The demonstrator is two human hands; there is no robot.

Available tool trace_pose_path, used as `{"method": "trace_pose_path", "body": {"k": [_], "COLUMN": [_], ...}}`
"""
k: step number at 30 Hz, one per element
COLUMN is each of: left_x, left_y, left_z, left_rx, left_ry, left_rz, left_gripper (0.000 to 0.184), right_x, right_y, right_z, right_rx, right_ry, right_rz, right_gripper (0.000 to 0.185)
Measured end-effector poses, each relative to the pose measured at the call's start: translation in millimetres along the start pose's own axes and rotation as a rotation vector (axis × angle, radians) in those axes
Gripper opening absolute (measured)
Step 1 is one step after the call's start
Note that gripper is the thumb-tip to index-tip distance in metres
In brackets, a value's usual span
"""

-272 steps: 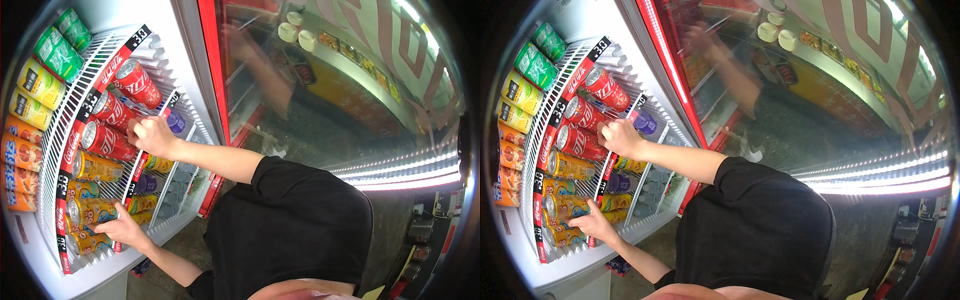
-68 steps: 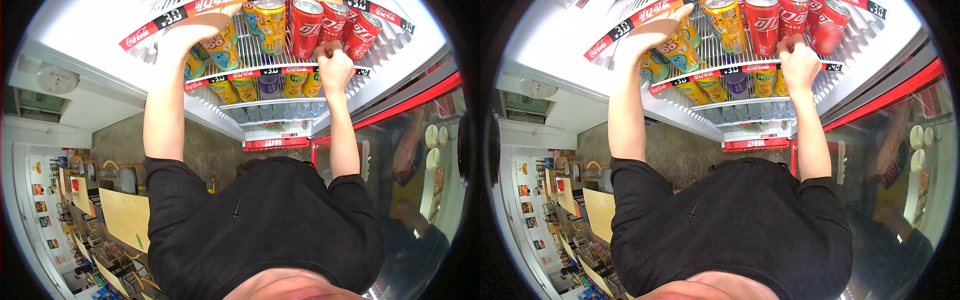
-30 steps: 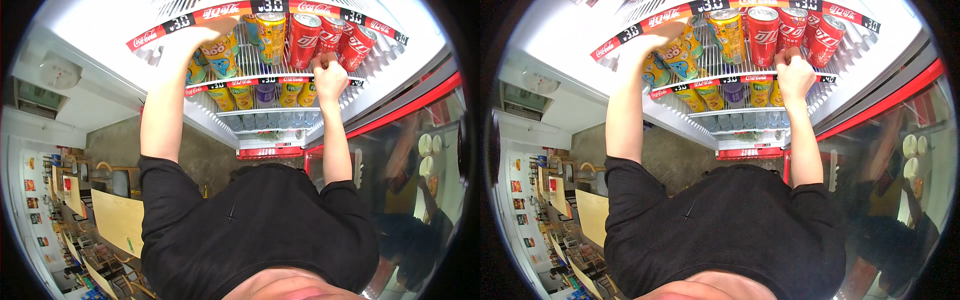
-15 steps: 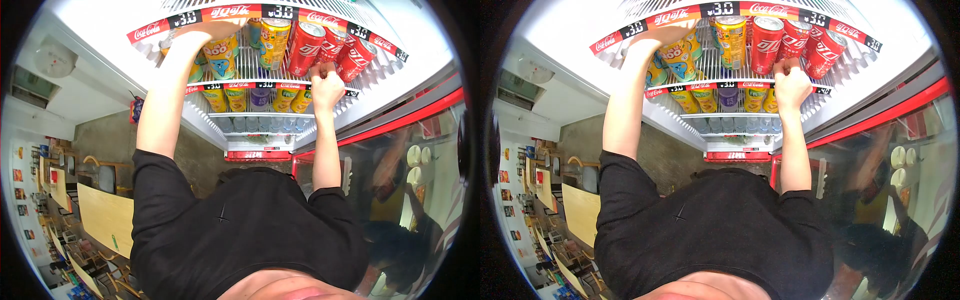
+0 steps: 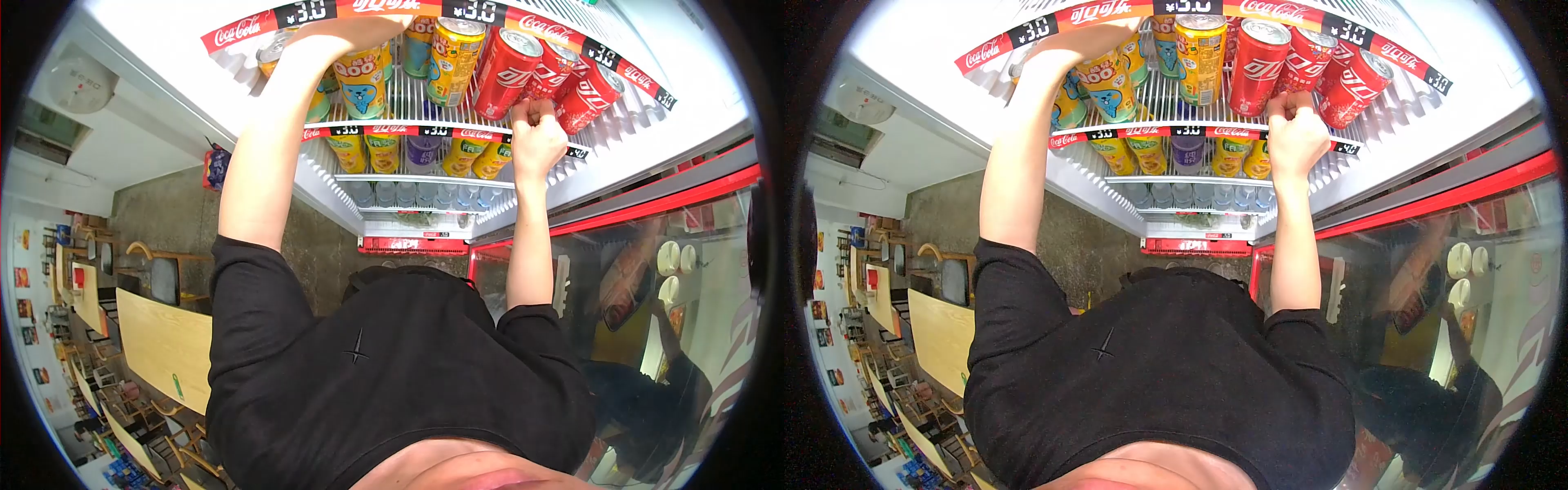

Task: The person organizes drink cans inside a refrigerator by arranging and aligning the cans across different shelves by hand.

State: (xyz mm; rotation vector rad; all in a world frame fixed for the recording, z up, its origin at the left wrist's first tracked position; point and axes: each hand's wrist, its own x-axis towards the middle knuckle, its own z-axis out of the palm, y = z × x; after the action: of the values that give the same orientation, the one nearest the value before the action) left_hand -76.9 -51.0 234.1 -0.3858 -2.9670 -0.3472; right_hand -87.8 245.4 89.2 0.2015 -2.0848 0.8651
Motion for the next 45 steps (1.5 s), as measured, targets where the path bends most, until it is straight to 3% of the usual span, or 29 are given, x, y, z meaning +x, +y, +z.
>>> {"method": "trace_pose_path", "body": {"k": [45], "left_x": [4.4], "left_y": [9.4], "left_z": [-3.3], "left_rx": [-0.124], "left_ry": [-0.176], "left_rz": [0.046], "left_gripper": [0.057], "right_x": [0.0], "right_y": [1.1], "right_z": [-0.8], "right_rx": [-0.017], "right_ry": [-0.008], "right_rz": [-0.007], "right_gripper": [0.017]}}
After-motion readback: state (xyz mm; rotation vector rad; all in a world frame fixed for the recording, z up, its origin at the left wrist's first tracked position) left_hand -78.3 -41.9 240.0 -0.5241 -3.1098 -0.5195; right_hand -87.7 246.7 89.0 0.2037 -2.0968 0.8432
